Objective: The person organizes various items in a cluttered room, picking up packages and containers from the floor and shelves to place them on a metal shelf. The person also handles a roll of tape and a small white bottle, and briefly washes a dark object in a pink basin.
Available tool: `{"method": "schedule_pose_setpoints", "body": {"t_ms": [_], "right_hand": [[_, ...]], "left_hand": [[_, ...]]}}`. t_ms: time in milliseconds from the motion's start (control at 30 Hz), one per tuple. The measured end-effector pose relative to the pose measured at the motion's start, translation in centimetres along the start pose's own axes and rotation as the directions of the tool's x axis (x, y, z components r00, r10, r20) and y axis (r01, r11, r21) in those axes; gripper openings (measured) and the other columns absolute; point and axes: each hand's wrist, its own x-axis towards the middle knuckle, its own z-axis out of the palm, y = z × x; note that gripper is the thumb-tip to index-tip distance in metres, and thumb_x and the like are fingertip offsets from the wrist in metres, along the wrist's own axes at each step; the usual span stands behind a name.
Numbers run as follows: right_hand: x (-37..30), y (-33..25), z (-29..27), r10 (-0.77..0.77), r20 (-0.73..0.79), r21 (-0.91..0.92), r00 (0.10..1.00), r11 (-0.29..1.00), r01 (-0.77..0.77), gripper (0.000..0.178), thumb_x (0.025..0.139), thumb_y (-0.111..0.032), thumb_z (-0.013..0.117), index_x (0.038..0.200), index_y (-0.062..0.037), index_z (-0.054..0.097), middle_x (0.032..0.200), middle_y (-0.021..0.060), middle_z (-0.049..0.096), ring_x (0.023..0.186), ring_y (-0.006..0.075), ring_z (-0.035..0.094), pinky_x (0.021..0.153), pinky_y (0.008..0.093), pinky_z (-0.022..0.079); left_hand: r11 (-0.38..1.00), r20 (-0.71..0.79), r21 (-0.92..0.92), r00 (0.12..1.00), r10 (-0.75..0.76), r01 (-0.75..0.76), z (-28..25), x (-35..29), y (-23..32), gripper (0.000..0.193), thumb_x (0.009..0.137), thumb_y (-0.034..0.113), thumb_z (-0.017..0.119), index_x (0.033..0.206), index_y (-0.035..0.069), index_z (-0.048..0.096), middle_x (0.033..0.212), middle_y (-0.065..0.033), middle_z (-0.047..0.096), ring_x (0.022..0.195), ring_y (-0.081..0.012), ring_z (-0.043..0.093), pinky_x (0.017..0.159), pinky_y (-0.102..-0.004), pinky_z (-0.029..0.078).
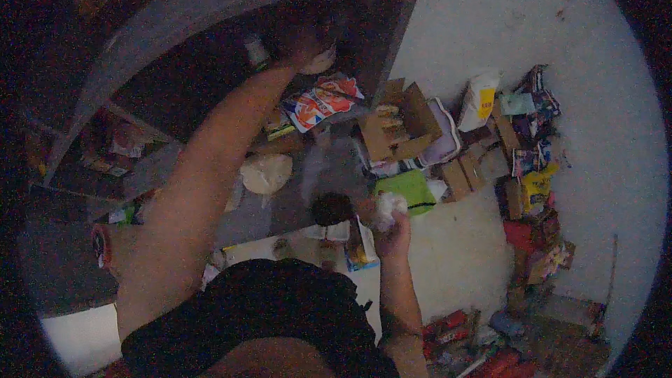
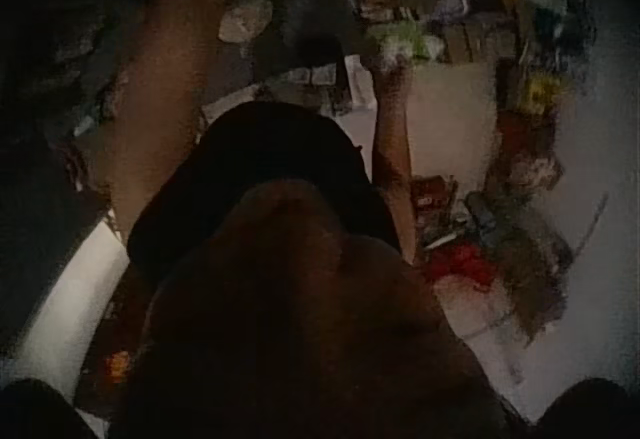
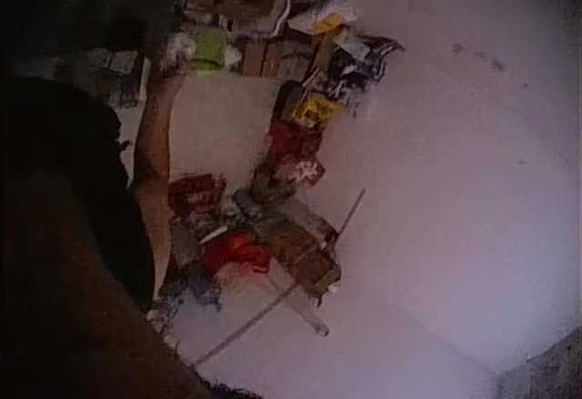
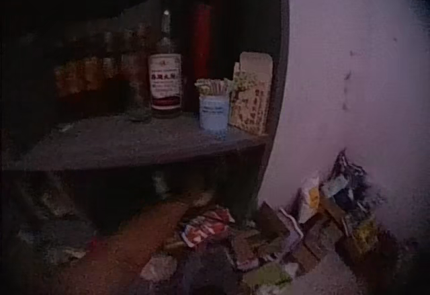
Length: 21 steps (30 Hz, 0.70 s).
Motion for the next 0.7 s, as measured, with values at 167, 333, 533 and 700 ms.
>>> {"method": "schedule_pose_setpoints", "body": {"t_ms": [167,333,533,700], "right_hand": [[-2.2,-0.7,-5.8,-0.08,-0.043,0.095,0.996,0.992,0.084,0.048,0.076,-0.025,0.054,0.118,-0.0025,0.043,0.111,0.0145,0.052,0.1,0.0284,0.054,0.084,0.0425,0.046],[-1.6,-0.2,-1.6,-0.108,-0.003,0.087,0.994,0.99,0.108,0.054,0.076,-0.023,0.055,0.124,-0.0058,0.037,0.113,0.0133,0.05,0.097,0.0262,0.054,0.078,0.0368,0.048],[0.1,-1.4,2.7,-0.178,0.041,-0.019,0.983,0.984,0.179,0.056,0.078,-0.023,0.054,0.128,-0.0135,0.033,0.118,0.0113,0.046,0.098,0.0257,0.052,0.081,0.0374,0.047],[3.6,-0.8,6.7,-0.072,0.178,-0.062,0.981,0.995,0.084,0.046,0.077,-0.024,0.053,0.12,-0.0135,0.039,0.104,0.009,0.05,0.089,0.0234,0.055,0.072,0.0351,0.05]], "left_hand": [[0.993,0.002,0.091,0.997,-0.078,0.078,4.7,-0.9,-0.2,0.046,0.069,0.036,0.063,0.105,0.008,0.055,0.099,-0.0164,0.056,0.091,-0.0347,0.054,0.078,-0.0471,0.044],[0.951,-0.321,0.304,0.946,0.048,0.055,8.2,1.3,-6.7,0.031,0.076,0.026,0.059,0.102,0.009,0.057,0.099,-0.0156,0.056,0.09,-0.0355,0.054,0.079,-0.0446,0.044],[0.961,0.156,-0.27,0.988,-0.02,0.062,-4.5,1.0,-4.5,0.03,0.08,0.017,0.058,0.107,0.007,0.053,0.103,-0.0188,0.055,0.095,-0.0395,0.052,0.083,-0.0453,0.042],[1.0,-0.245,-0.021,0.969,0.006,-0.012,-10.2,-2.1,-4.8,0.031,0.076,0.009,0.06,0.106,0.006,0.053,0.104,-0.0191,0.054,0.1,-0.038,0.05,0.085,-0.0434,0.04]]}}
